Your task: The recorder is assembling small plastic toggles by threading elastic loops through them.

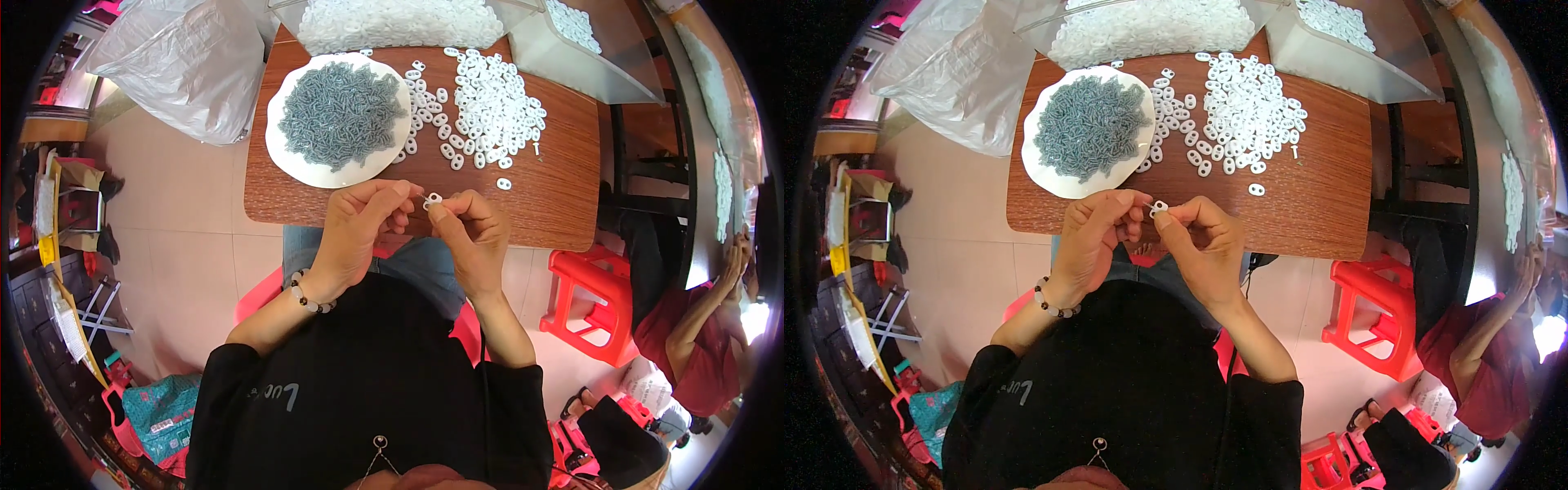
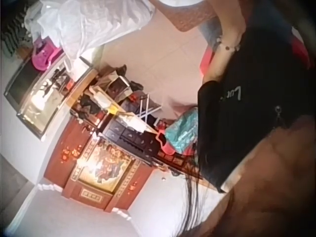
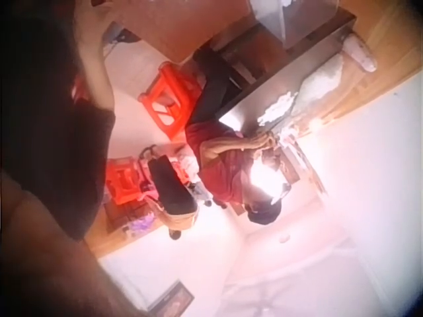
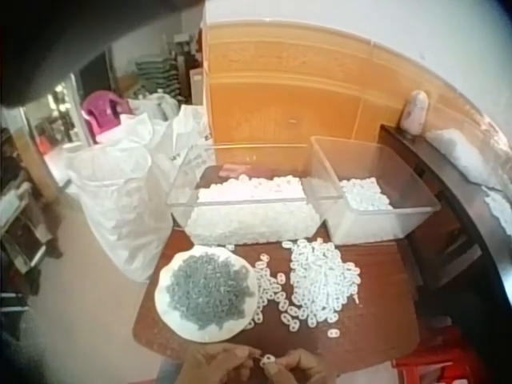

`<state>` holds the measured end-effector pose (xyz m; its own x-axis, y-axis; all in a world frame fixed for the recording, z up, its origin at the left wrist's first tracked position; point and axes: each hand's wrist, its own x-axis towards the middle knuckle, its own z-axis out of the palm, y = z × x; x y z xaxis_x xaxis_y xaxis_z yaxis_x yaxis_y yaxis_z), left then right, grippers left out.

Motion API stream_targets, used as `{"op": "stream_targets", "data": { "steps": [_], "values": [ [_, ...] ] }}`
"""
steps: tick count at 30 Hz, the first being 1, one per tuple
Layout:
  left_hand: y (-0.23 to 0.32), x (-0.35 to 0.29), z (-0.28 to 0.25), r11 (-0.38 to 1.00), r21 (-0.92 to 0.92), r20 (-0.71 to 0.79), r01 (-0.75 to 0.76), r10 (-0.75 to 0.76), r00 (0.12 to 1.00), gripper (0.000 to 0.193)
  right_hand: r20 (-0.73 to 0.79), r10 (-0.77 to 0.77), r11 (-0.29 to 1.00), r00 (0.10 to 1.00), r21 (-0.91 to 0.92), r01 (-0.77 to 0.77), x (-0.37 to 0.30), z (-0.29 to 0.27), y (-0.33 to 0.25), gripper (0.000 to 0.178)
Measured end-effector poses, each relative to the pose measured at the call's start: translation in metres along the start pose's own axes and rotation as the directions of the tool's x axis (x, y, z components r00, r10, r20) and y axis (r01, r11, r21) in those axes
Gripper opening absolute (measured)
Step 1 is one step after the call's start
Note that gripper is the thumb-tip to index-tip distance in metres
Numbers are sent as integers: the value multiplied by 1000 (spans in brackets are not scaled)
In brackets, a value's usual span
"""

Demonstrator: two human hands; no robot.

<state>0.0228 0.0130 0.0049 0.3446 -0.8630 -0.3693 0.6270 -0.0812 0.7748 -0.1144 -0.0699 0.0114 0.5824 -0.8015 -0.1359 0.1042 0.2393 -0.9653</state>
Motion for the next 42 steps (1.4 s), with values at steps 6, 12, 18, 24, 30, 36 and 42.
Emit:
{"op": "stream_targets", "data": {
  "steps": [6, 12, 18, 24, 30, 36, 42],
  "values": [
    [4, 6, 1, 960, 278, 17, -43, 40, 999, 20, -90, -13, 999, 996, -36, 10, -6, -18, -3, 8],
    [-5, 45, 27, 205, 838, 391, -506, 421, 819, 24, -206, -48, 998, 977, -56, 37, -14, -49, -5, 8],
    [-23, 76, 39, -82, 889, 448, -450, 363, 817, 29, -252, -67, 998, 965, -28, 62, -22, -63, -4, 7],
    [-31, 84, 33, -80, 873, 469, -481, 407, 784, 18, -249, -48, 999, 967, -17, 45, -21, -68, 1, 6],
    [-16, 70, 22, 691, 689, 178, -218, 131, 975, 21, -249, -44, 997, 968, 46, 57, -14, -60, -2, 6],
    [4, 40, 24, 956, 232, 150, 179, -217, 965, 25, -189, -30, 993, 982, 111, 51, -6, -51, -5, 5],
    [7, 27, 20, 938, 13, 184, 347, -343, 921, 21, -92, -35, 989, 995, 139, 48, -5, -44, -6, 6]
  ]
}}
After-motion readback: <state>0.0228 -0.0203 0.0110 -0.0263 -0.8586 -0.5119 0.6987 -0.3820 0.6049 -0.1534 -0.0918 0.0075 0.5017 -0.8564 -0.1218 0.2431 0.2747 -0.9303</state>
